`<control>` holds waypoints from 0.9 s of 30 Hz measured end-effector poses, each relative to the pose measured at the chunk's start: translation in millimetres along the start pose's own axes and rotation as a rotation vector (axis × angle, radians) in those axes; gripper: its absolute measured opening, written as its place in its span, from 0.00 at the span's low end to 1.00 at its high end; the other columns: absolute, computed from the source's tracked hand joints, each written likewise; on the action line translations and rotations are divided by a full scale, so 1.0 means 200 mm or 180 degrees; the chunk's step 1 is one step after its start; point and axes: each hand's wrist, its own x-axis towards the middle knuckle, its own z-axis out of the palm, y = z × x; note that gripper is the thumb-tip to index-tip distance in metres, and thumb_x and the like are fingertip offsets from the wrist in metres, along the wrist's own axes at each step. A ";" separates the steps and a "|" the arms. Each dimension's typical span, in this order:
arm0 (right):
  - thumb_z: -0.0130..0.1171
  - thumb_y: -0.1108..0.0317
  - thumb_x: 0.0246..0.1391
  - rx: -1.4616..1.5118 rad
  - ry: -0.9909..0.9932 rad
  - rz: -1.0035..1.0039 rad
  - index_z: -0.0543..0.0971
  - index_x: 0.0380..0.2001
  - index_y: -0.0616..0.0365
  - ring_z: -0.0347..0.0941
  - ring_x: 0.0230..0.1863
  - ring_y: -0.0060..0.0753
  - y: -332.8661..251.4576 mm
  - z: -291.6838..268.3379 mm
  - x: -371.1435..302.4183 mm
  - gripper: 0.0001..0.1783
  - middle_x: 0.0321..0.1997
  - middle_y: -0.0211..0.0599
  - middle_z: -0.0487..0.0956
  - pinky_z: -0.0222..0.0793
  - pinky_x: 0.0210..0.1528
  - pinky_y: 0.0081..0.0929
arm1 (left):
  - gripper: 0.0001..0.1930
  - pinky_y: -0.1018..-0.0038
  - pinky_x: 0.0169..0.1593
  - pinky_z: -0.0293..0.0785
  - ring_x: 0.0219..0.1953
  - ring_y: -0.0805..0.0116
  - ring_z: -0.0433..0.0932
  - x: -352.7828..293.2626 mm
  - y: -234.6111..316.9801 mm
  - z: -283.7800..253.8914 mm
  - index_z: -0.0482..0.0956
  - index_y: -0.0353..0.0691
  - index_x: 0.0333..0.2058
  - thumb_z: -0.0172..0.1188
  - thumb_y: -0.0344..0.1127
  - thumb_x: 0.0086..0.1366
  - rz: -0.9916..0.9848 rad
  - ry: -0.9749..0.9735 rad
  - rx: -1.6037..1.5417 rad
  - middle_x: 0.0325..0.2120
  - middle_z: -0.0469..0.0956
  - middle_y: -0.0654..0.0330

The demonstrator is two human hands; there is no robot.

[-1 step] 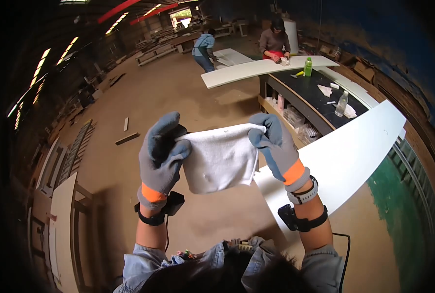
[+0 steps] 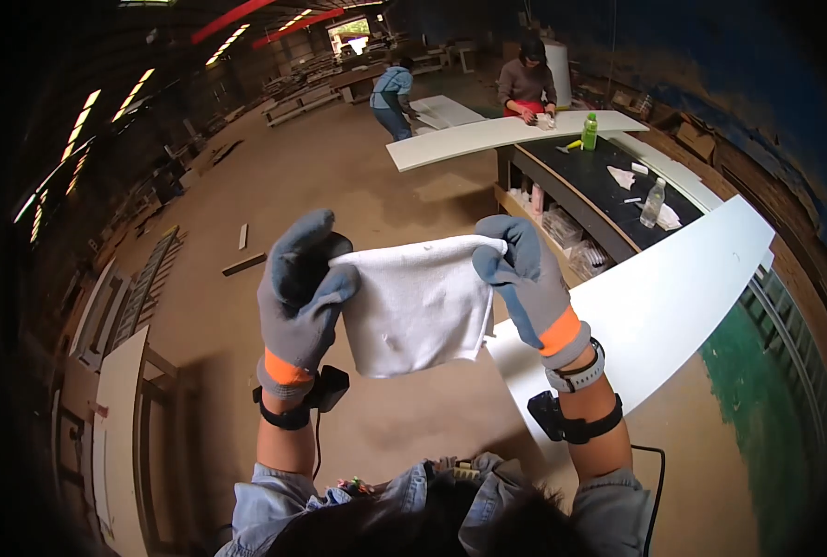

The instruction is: Cleaning a large white furniture board with a rag and cleaning liquid in a workshop environment.

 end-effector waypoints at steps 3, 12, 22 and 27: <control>0.54 0.81 0.45 0.0244 0.0161 -0.0031 0.68 0.49 0.63 0.68 0.40 0.18 -0.03 0.04 0.03 0.23 0.43 0.30 0.71 0.66 0.44 0.16 | 0.36 0.71 0.56 0.67 0.52 0.64 0.71 0.04 0.03 -0.03 0.57 0.37 0.61 0.65 0.36 0.57 -0.0834 0.0237 -0.1209 0.53 0.68 0.49; 0.66 0.67 0.47 -0.0817 0.0442 0.1158 0.69 0.49 0.64 0.69 0.36 0.24 0.24 -0.04 0.04 0.28 0.39 0.38 0.73 0.69 0.39 0.20 | 0.27 0.62 0.59 0.64 0.56 0.59 0.69 -0.34 -0.53 0.12 0.65 0.33 0.57 0.54 0.45 0.65 -0.3038 -0.0848 -0.3338 0.55 0.69 0.54; 0.65 0.43 0.41 -0.3607 0.0057 0.0011 0.59 0.61 0.61 0.39 0.71 0.58 0.33 -0.10 -0.52 0.50 0.68 0.51 0.52 0.43 0.68 0.47 | 0.19 0.73 0.41 0.75 0.37 0.69 0.77 -0.33 -0.69 0.42 0.75 0.33 0.46 0.64 0.32 0.55 -0.3054 -0.1100 -0.1133 0.37 0.78 0.58; 0.72 0.44 0.33 -0.3094 0.0205 -0.0027 0.42 0.65 0.68 0.38 0.71 0.57 0.46 -0.12 -0.74 0.68 0.68 0.60 0.44 0.40 0.69 0.47 | 0.22 0.72 0.45 0.73 0.39 0.67 0.76 -0.29 -0.48 0.79 0.74 0.33 0.45 0.60 0.45 0.60 -0.2953 -0.1695 -0.1755 0.37 0.78 0.57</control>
